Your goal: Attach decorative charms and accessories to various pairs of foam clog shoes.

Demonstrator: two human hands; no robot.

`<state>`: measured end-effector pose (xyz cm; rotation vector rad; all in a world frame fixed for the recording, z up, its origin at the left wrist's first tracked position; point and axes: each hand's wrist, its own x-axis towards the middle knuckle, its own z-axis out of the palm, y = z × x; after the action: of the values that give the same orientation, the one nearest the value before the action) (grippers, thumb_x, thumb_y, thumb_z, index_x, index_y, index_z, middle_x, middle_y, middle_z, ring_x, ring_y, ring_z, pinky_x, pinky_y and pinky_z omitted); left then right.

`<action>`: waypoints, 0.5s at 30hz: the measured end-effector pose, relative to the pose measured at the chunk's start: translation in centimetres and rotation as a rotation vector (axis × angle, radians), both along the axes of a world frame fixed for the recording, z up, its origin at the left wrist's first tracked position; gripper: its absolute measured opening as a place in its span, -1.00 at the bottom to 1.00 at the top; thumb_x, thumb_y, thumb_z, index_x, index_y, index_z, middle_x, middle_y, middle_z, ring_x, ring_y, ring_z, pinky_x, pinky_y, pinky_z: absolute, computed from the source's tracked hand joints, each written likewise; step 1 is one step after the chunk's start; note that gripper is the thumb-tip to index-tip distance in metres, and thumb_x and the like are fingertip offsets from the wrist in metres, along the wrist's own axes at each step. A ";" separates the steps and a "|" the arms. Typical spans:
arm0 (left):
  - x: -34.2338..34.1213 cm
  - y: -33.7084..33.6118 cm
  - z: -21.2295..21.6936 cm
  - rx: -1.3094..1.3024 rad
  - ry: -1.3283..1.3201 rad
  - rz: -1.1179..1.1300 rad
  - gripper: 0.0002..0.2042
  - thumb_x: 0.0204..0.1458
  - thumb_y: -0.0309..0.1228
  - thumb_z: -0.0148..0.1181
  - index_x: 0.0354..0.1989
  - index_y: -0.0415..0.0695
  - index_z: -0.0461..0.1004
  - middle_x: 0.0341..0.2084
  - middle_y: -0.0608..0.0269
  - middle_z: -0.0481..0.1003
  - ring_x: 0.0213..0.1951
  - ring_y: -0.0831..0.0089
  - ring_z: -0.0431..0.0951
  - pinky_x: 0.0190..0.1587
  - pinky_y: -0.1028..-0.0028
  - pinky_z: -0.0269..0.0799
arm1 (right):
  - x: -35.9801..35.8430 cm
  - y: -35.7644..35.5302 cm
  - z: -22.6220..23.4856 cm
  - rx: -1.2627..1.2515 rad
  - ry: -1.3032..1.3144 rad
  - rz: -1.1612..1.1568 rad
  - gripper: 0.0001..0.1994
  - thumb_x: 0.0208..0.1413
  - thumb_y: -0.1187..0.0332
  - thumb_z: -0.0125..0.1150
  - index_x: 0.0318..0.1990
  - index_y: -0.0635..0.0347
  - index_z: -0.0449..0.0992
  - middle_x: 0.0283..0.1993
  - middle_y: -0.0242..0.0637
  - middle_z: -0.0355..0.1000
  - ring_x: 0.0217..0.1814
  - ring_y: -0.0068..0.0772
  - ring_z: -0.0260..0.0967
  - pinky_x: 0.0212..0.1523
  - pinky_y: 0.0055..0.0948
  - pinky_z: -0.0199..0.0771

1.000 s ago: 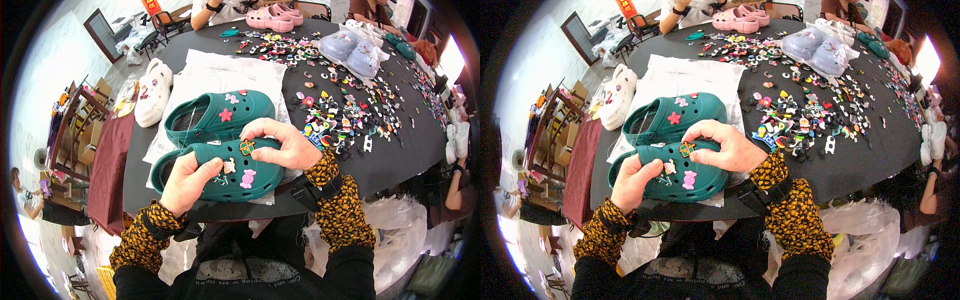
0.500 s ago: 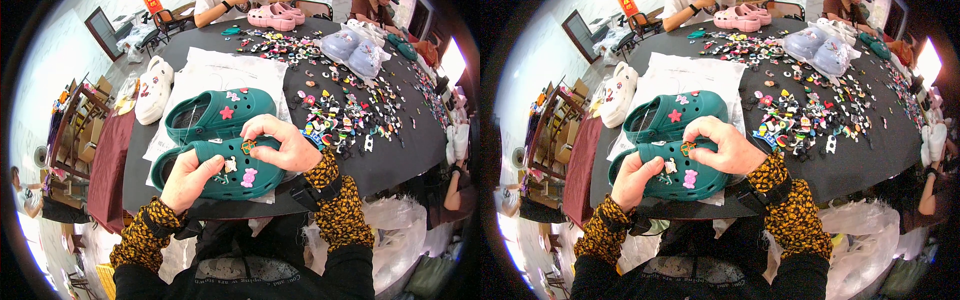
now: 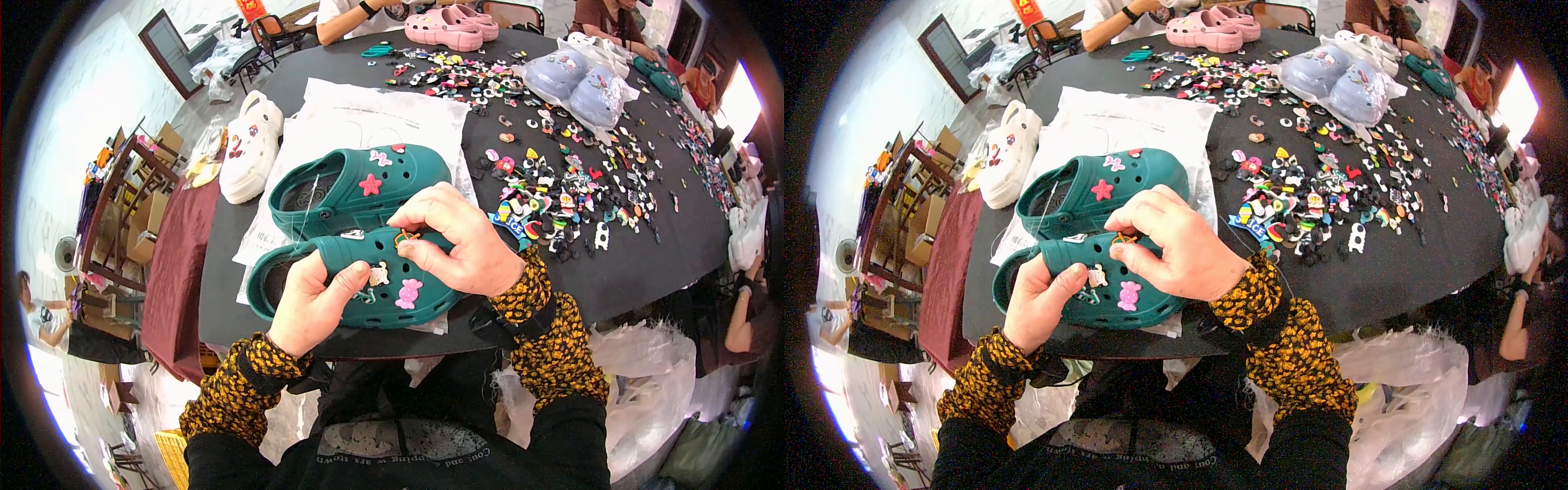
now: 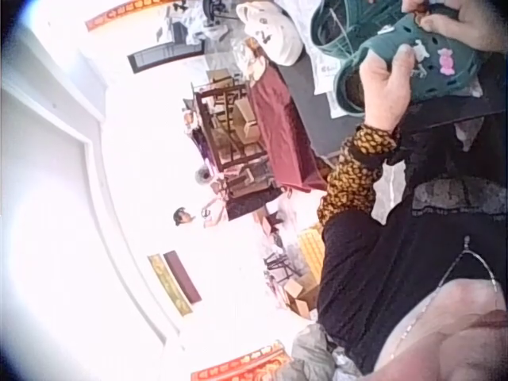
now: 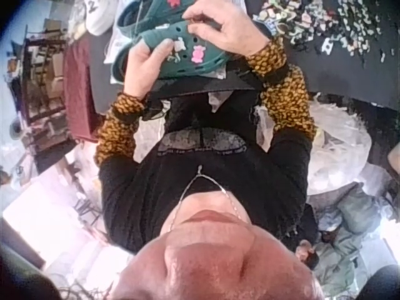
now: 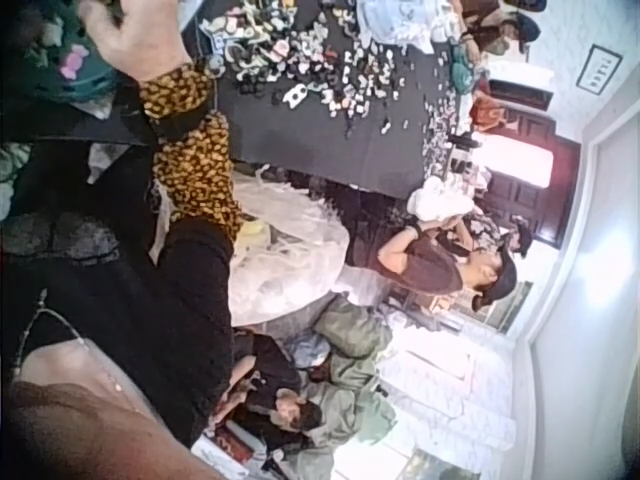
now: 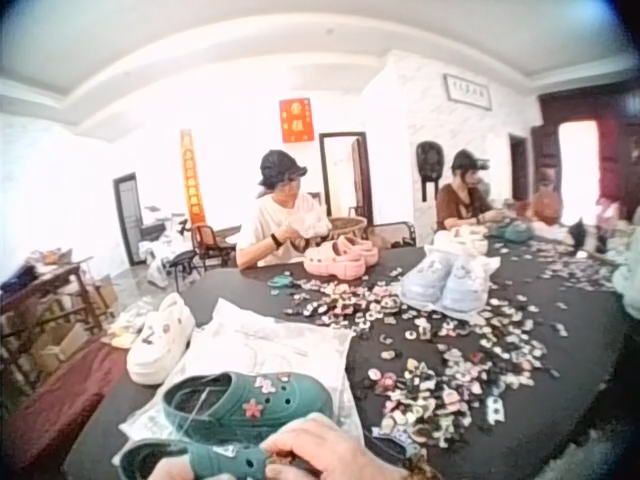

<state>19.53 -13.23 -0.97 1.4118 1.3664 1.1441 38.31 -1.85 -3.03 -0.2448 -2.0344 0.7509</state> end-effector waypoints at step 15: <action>0.1 0.1 0.1 -0.004 -0.060 -0.041 -0.81 0.15 -0.48 0.05 -0.09 -0.25 0.41 -0.39 0.44 0.50 -0.37 0.73 0.37 -0.26 0.65 0.34 | -2.4 -0.9 1.6 0.522 -0.209 -0.397 -0.75 -0.05 0.27 0.27 -0.58 0.11 0.32 -0.56 -0.31 0.21 -0.45 -0.26 0.21 -0.38 -0.33 0.24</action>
<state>19.65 -13.13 -0.91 1.3853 1.2911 1.1472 35.87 -2.76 -1.45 -0.4184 -2.2025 -0.0604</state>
